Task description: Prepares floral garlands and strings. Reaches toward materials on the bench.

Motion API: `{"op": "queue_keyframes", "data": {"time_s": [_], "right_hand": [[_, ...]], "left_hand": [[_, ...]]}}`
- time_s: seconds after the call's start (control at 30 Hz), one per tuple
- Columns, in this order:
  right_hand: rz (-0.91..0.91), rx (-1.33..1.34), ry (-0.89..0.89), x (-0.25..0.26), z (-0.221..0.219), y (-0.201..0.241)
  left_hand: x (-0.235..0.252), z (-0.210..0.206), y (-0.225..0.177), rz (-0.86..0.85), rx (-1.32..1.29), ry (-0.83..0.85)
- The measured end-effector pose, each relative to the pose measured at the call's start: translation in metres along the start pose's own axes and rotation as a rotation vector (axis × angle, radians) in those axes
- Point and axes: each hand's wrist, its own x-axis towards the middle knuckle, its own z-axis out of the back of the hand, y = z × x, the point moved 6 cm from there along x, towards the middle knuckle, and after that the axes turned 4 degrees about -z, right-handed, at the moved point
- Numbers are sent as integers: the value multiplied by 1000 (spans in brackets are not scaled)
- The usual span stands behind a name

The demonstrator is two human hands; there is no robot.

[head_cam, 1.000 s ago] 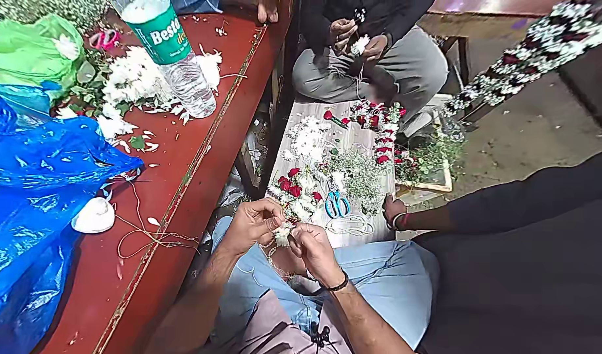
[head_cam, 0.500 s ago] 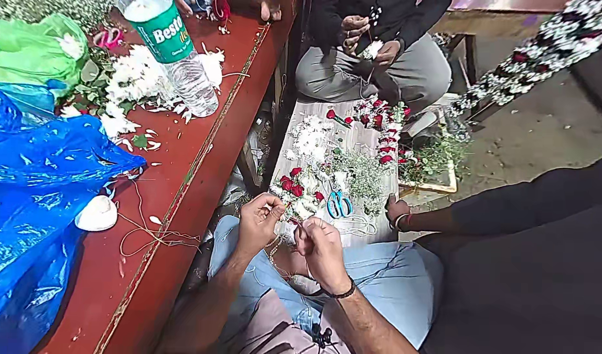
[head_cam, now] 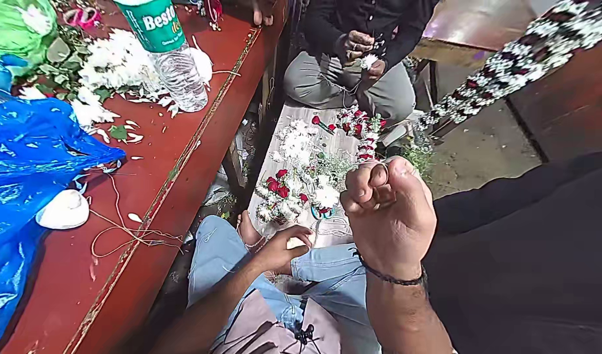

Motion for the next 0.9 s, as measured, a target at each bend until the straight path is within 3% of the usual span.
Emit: {"op": "queue_keyframes", "data": {"time_s": [0.2,0.33,0.43,0.57,0.73,0.9], "right_hand": [[-2,80,-81,9,24,12],[80,37,-125,18,42,23],[110,-79,-250,22,88,18],[-100,-96,-416,-3,152,-51],[-356,165,-520,-50,163,-141],[-345,282,-461,-61,152,-147]], "left_hand": [[22,-17,-10,10,248,-141],[36,-27,-26,-40,56,-67],[13,0,-48,18,-96,-100],[-22,47,-95,-26,-174,-177],[-28,71,-122,-27,-211,-166],[-25,72,-117,-27,-266,-265]]}}
